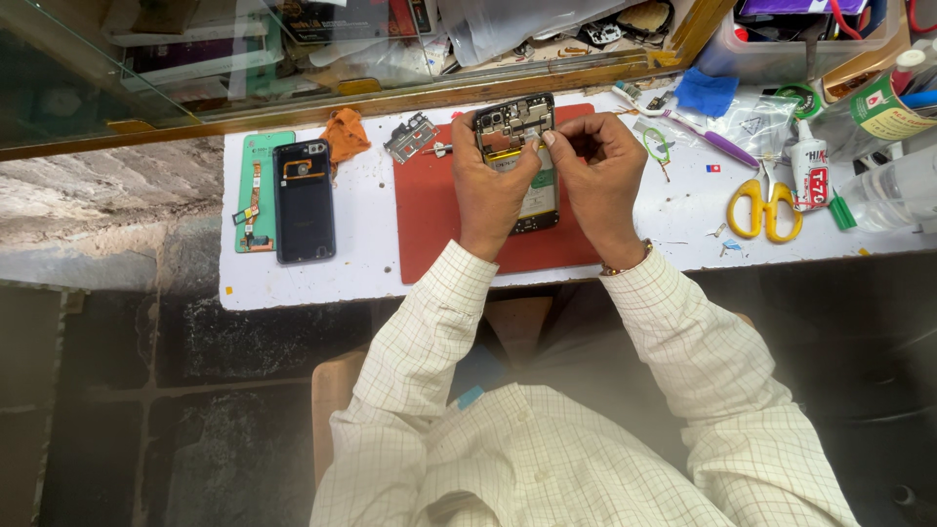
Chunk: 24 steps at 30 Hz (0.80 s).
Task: The person repairs a smartphone at a workbench. They lift the phone's internal assembly, manipulate the battery and small components by hand, unscrew and re-tighten screws with a screwdriver, wipe parts with a blue cloth, brush the internals with a toothbrush, and press the display assembly back onto the frame.
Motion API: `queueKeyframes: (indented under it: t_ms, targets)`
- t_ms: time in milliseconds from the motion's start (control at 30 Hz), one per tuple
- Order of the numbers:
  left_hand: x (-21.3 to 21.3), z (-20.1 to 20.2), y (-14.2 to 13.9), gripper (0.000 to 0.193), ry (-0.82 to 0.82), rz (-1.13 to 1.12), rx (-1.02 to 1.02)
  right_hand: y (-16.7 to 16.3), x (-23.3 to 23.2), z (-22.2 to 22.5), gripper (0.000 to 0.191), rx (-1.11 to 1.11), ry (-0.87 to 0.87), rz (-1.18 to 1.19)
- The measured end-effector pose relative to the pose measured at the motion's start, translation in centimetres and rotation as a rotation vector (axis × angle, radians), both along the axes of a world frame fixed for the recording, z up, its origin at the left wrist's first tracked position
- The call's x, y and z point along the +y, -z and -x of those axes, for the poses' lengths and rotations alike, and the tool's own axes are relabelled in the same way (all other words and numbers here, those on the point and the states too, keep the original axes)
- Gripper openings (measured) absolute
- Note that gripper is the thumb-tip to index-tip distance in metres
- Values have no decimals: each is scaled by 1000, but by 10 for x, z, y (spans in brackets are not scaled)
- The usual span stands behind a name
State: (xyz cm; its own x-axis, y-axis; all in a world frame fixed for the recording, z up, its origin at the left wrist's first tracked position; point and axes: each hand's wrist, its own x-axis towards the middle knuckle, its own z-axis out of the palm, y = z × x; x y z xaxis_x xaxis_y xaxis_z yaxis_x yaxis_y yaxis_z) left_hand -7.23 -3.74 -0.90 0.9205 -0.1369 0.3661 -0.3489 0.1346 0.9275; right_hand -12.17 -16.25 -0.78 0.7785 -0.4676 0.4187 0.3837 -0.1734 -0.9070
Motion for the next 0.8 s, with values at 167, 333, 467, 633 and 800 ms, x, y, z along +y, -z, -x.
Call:
queueKeyframes:
  t_ms: [167, 333, 467, 633, 800]
  targets:
    - [2, 1, 1, 46, 50, 37, 26, -4, -3, 0, 10, -9, 9, 109]
    - [2, -1, 3, 45, 53, 68, 37, -9, -3, 0, 11, -33, 55, 266]
    - [0, -2, 5, 47, 9, 48, 1, -12, -3, -1, 13, -63, 98, 381]
    - [-1, -2, 7, 48, -2, 45, 9, -10, -2, 1, 10, -46, 60, 297]
    - [1, 0, 4, 50, 14, 51, 44, -4, -1, 4, 13, 12, -74, -22]
